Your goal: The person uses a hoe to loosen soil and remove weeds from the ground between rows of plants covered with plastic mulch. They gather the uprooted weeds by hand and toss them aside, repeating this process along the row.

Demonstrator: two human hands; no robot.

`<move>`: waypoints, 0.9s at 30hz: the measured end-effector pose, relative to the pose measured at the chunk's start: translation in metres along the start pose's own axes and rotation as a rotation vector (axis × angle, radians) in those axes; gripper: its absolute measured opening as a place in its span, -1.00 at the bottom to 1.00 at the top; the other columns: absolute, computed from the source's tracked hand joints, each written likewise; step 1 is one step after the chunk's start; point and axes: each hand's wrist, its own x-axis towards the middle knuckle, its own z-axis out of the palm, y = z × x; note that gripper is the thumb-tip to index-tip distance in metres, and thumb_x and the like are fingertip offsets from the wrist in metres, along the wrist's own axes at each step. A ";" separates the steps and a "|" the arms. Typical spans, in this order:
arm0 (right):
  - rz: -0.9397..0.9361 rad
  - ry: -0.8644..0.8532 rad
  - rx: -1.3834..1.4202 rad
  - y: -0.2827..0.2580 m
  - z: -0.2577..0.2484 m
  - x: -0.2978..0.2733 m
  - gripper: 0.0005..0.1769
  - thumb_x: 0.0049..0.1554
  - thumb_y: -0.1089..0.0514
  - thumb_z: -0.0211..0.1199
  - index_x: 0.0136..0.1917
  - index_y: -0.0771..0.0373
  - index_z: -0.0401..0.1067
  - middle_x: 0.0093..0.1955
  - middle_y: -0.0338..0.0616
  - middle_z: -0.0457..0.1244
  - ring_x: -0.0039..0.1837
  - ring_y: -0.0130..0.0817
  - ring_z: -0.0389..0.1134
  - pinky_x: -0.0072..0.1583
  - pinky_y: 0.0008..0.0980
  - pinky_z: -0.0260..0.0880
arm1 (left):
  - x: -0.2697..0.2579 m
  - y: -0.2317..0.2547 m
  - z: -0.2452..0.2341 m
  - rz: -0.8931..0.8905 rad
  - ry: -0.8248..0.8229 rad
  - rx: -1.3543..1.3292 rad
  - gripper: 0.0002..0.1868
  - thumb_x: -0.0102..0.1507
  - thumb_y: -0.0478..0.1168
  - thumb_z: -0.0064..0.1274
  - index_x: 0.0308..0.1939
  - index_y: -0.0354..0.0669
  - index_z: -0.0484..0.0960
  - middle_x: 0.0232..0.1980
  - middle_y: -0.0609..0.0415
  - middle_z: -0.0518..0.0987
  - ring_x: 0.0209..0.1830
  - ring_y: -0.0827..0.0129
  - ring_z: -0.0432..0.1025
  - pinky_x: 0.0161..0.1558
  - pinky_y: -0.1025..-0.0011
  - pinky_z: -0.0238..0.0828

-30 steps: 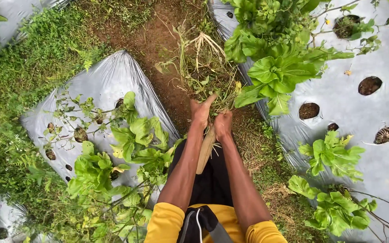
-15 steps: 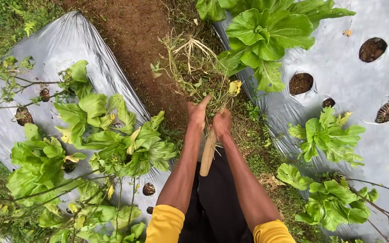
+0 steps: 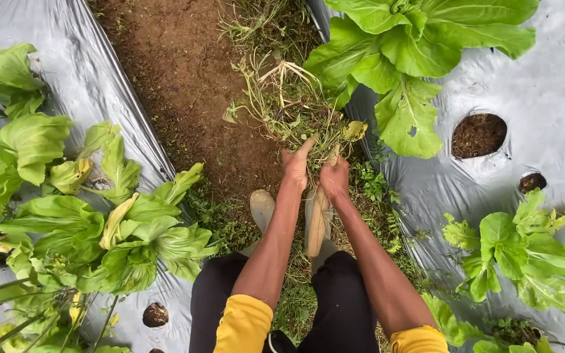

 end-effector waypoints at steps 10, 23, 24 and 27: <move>-0.385 0.214 -0.115 -0.024 0.013 0.098 -0.73 0.29 0.39 0.04 0.26 0.49 0.20 -0.19 0.18 0.30 -0.34 -0.25 0.32 -0.25 -0.28 0.42 | 0.139 0.026 0.024 0.195 -0.008 0.214 0.44 0.02 0.44 0.26 0.57 -0.43 -0.20 0.59 -0.48 -0.12 0.61 -0.30 -0.17 0.52 -0.26 -0.29; -0.879 0.240 -1.230 -0.077 0.045 0.263 -0.72 0.33 0.17 0.06 0.26 0.33 0.27 -0.22 -0.01 0.32 -0.25 -0.25 0.33 -0.19 -0.32 0.39 | 0.237 0.011 0.091 0.386 -0.240 0.476 0.36 0.21 0.57 -0.26 0.54 -0.63 -0.31 0.57 -0.65 -0.17 0.61 -0.41 -0.35 0.56 -0.21 -0.54; -0.903 0.238 -1.326 -0.080 0.052 0.263 -0.71 0.34 0.16 0.05 0.27 0.32 0.27 -0.21 -0.01 0.32 -0.23 -0.24 0.34 -0.17 -0.31 0.39 | 0.249 0.004 0.088 0.402 -0.225 0.466 0.36 0.21 0.57 -0.26 0.54 -0.63 -0.31 0.57 -0.65 -0.17 0.61 -0.41 -0.35 0.56 -0.21 -0.54; -0.944 0.222 -1.637 -0.084 0.072 0.247 -0.68 0.35 0.12 0.04 0.31 0.30 0.28 -0.18 -0.01 0.33 -0.18 -0.23 0.35 -0.13 -0.29 0.40 | 0.284 -0.013 0.079 0.394 -0.273 0.547 0.39 0.19 0.64 -0.33 0.56 -0.59 -0.33 0.58 -0.63 -0.19 0.63 -0.37 -0.36 0.55 -0.20 -0.55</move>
